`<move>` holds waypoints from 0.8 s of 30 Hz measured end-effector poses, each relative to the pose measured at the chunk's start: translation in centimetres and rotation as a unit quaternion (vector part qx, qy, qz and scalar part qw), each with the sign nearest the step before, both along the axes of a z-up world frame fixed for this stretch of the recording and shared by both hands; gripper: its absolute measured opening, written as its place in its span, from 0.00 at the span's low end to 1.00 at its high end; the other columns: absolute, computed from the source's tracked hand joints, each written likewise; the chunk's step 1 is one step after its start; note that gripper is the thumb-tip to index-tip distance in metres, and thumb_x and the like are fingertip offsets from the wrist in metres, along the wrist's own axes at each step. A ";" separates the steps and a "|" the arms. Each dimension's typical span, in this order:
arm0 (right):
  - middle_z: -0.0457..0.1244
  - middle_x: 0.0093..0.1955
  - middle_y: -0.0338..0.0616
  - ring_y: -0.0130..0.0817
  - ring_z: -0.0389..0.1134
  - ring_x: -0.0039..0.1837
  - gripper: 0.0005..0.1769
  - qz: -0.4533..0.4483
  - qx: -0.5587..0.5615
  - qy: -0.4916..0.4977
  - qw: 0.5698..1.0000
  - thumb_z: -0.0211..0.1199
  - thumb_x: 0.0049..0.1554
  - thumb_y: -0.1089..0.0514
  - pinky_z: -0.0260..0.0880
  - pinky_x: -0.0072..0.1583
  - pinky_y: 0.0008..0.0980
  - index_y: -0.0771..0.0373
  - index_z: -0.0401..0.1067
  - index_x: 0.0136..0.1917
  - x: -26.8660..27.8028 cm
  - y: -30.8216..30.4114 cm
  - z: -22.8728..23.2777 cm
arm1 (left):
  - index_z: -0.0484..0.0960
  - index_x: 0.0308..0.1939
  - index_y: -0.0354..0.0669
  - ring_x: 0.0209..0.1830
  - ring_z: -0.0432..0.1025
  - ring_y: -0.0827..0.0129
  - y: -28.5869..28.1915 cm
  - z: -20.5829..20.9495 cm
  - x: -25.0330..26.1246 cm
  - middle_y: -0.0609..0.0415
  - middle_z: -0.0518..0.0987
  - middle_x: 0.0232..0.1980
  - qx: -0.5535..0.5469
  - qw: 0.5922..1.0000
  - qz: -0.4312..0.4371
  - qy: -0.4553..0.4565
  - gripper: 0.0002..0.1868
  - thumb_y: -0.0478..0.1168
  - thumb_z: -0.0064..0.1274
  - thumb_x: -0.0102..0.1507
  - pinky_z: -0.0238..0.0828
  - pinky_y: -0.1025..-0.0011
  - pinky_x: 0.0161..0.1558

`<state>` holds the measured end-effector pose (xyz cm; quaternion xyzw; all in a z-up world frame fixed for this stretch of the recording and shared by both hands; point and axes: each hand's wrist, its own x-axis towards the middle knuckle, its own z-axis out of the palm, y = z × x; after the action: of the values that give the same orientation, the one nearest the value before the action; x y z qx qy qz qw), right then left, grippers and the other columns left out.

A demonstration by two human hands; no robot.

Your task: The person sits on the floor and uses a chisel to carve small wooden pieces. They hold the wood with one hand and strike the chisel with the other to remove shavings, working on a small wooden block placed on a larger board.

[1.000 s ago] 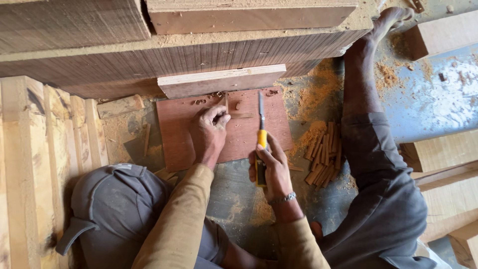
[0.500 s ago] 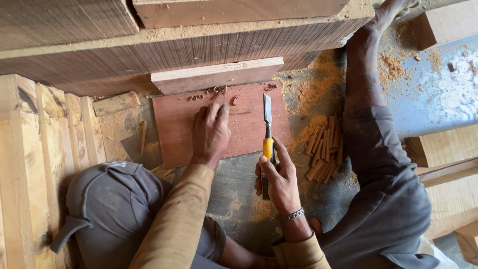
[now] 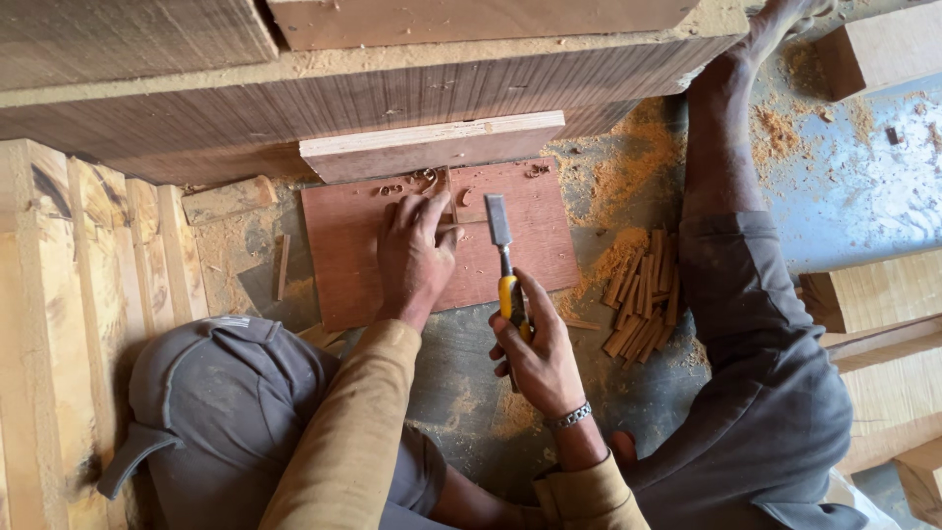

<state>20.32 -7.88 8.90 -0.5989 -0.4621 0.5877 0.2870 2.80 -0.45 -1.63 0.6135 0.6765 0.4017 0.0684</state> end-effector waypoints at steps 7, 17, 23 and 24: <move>0.64 0.29 0.43 0.25 0.65 0.28 0.41 0.066 0.036 -0.147 0.986 0.59 0.56 0.62 0.71 0.33 0.31 0.50 0.55 0.81 -2.0 -0.3 2.5 | 0.74 0.63 0.45 0.54 0.73 0.58 0.6 -1.0 0.0 0.49 0.78 0.56 0.011 0.993 0.038 -0.109 0.38 0.40 0.74 0.50 0.72 0.61 0.57; 0.64 0.33 0.52 0.36 0.67 0.31 0.35 0.108 0.176 -0.198 0.958 0.57 0.60 0.61 0.69 0.39 0.38 0.57 0.56 0.80 -4.2 0.2 0.7 | 0.62 0.71 0.49 0.53 0.73 0.58 0.2 1.0 -0.5 0.49 0.76 0.53 -0.032 0.992 0.045 -0.117 0.45 0.37 0.71 0.54 0.70 0.56 0.55; 0.65 0.35 0.63 0.50 0.69 0.35 0.32 0.136 0.191 -0.254 0.938 0.53 0.63 0.60 0.68 0.39 0.45 0.62 0.56 0.80 -5.0 0.9 -0.2 | 0.62 0.72 0.49 0.54 0.73 0.56 -0.2 2.0 -0.7 0.49 0.77 0.52 -0.062 0.987 0.057 -0.139 0.45 0.35 0.68 0.54 0.68 0.54 0.54; 0.66 0.37 0.65 0.53 0.70 0.37 0.32 0.137 0.197 -0.262 0.935 0.52 0.63 0.60 0.68 0.40 0.47 0.62 0.56 0.80 -5.2 1.2 -0.2 | 0.62 0.71 0.49 0.54 0.73 0.55 0.0 2.2 -0.7 0.49 0.77 0.52 -0.061 0.987 0.056 -0.140 0.45 0.35 0.68 0.53 0.68 0.54 0.54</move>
<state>15.17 -6.68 8.69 -0.5938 -0.7050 0.3411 0.1844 2.10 -0.42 0.59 0.5069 0.7172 0.4443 0.1769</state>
